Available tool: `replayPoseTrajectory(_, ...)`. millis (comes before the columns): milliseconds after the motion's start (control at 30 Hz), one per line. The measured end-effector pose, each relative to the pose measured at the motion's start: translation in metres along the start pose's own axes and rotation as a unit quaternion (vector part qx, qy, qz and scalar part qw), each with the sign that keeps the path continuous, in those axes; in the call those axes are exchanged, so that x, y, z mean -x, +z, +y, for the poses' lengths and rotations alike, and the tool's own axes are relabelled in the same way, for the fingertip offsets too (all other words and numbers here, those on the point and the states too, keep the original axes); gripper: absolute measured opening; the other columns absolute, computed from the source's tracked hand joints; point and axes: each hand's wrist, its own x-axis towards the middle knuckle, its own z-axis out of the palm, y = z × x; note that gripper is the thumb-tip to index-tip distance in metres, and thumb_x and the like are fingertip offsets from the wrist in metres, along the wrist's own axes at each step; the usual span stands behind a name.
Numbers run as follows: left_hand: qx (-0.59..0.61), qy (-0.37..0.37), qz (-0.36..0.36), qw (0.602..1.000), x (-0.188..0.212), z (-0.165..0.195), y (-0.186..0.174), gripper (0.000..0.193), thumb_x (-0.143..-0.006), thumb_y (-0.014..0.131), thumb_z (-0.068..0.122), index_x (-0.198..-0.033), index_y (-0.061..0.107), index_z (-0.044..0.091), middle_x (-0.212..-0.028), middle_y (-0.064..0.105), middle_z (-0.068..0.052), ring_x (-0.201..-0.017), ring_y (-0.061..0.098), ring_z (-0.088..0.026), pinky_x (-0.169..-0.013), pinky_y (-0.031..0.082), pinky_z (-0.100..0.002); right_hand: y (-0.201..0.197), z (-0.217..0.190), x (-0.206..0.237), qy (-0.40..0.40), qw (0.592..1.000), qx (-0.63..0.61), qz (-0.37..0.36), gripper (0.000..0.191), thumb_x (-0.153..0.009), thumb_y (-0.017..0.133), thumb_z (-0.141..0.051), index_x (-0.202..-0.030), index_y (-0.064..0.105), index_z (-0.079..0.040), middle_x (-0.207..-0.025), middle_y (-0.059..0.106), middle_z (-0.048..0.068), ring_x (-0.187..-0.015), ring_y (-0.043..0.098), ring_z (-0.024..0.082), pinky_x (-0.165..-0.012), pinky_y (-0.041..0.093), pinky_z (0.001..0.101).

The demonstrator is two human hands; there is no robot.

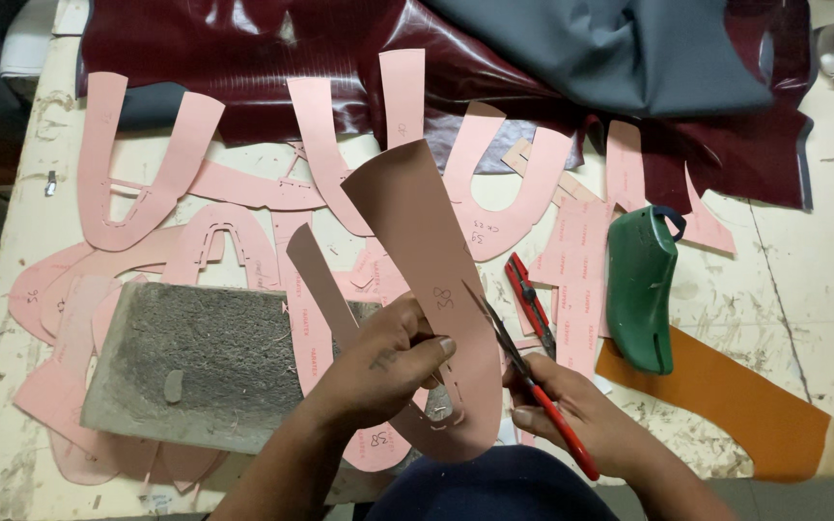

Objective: The person uses red-handled scissors to trim the edges of a pink U-shaped material piece, then places it on a gray block and marks it with a blue pen. The person handles multiple similar pink pieces and a green shoe last on the table.

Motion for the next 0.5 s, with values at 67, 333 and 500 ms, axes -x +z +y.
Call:
replayPoseTrajectory(67, 0.001, -0.005, -0.002, 1.000, -0.0001, 0.0006, 0.0004, 0.031, -0.088, 0.058, 0.013, -0.116, 0.061, -0.002, -0.094, 0.073, -0.008, -0.076, 0.065, -0.011, -0.065, 0.055, -0.028, -0.0010, -0.0027, 0.0001, -0.009, 0.999, 0.044, 0.002, 0.034, -0.085, 0.073, -0.016, -0.115, 0.060, -0.008, -0.088, 0.058, 0.004, -0.083, 0.056, 0.015, -0.079, 0.052, 0.0302)
replayPoseTrajectory(333, -0.007, -0.015, -0.002, 1.000, -0.0012, -0.0023, -0.0001, 0.032, -0.087, 0.058, 0.013, -0.116, 0.061, -0.002, -0.096, 0.073, -0.009, -0.078, 0.066, -0.012, -0.067, 0.056, -0.029, -0.0001, -0.0076, 0.0003, -0.029, 0.995, 0.094, 0.001, 0.033, -0.085, 0.073, -0.020, -0.112, 0.061, -0.007, -0.087, 0.057, 0.004, -0.083, 0.056, 0.016, -0.079, 0.051, 0.0300)
replayPoseTrajectory(500, 0.029, 0.017, -0.018, 0.999, 0.0000, -0.0045, -0.0008, 0.033, -0.087, 0.058, 0.010, -0.117, 0.059, -0.003, -0.098, 0.073, -0.010, -0.083, 0.068, -0.011, -0.070, 0.056, -0.028, 0.0035, -0.0033, -0.0002, -0.012, 1.000, 0.001, -0.008, 0.029, -0.087, 0.071, -0.015, -0.113, 0.065, -0.004, -0.091, 0.056, 0.005, -0.086, 0.054, 0.015, -0.081, 0.052, 0.0305)
